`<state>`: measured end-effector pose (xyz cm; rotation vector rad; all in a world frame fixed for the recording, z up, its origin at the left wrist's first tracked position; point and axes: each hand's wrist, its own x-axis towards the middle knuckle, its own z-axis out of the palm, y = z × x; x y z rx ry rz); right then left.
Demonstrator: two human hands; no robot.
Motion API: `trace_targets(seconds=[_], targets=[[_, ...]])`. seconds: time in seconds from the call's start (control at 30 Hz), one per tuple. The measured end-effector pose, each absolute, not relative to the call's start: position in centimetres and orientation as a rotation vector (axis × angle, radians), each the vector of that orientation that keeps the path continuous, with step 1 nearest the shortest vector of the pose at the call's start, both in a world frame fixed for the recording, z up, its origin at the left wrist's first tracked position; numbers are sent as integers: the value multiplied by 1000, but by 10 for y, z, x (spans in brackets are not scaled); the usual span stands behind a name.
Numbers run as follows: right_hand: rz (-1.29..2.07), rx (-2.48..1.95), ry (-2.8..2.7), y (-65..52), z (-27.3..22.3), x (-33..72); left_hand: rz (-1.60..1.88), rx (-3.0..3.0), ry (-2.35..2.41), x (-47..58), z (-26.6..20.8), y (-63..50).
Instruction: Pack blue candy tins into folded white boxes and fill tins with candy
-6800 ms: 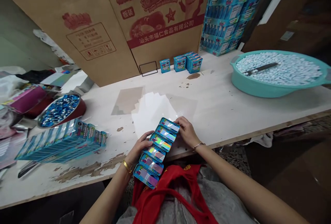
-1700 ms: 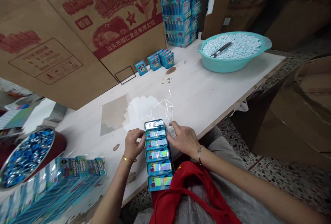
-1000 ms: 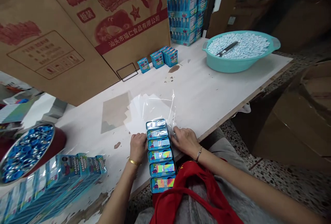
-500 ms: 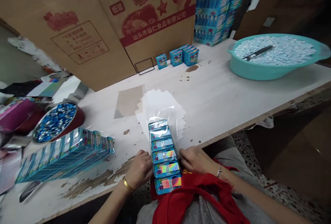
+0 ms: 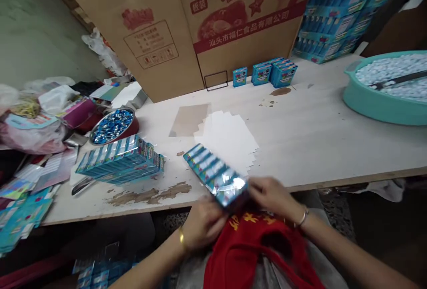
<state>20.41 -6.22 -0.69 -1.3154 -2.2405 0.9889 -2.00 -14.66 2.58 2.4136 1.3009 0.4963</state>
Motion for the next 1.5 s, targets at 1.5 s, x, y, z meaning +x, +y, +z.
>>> trace_targets(seconds=[1.5], targets=[[1533,-1199,-622,-21,1,227,1389,661,1611,-31,29,-39]])
